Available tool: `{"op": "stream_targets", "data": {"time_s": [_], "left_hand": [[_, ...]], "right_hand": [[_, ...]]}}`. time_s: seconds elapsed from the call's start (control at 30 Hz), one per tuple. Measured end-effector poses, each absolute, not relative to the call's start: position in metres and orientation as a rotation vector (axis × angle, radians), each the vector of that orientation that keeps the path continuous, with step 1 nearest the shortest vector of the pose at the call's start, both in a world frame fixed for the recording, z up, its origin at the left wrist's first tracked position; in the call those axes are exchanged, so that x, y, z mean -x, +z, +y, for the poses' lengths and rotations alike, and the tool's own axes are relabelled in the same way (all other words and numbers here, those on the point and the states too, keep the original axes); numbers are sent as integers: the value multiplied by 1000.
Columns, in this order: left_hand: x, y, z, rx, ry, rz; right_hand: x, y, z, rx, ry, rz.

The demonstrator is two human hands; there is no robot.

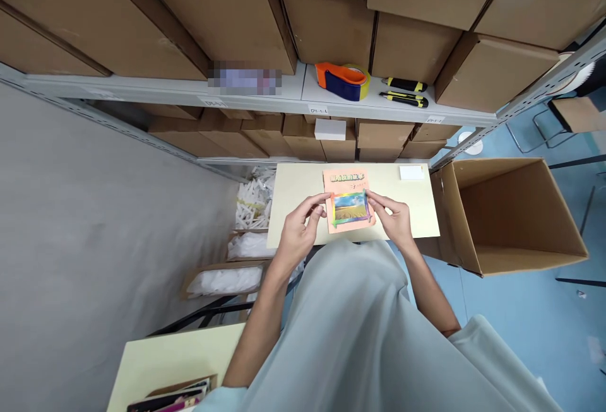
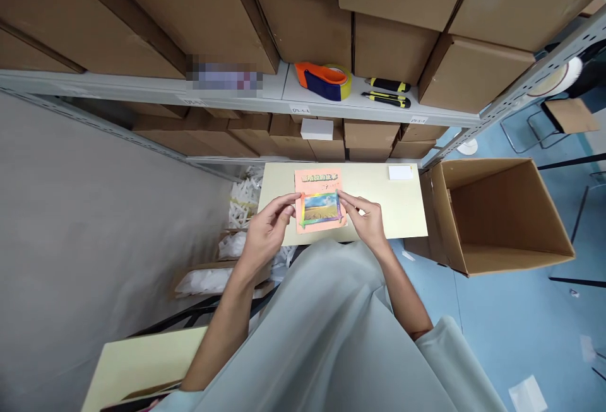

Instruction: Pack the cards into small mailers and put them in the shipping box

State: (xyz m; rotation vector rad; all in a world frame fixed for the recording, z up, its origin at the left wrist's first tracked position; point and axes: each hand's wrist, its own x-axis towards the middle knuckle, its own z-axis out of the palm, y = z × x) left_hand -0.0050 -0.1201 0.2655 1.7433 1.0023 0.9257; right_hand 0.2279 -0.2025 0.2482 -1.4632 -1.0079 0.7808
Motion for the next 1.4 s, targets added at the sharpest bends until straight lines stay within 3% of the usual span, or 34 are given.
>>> {"op": "stream_targets", "data": {"time_s": [0.37, 0.7, 0.83, 1.13, 1.4], "left_hand": [[-5, 265, -118, -1481, 968, 1244], [14, 250, -112, -1589, 1032, 1313], [40, 209, -109, -1475, 886, 1322], [113, 66, -51, -1000, 851, 1522], [126, 0, 43, -966, 893, 1506]], "right_hand": [[-209, 260, -199, 1422, 1122, -956], [-180, 214, -176, 1436, 1434, -842], [-159, 171, -155, 1478, 1480, -846], [-81, 80, -64, 1740, 1563, -738], [-23, 26, 24, 1975, 1350, -579]]}}
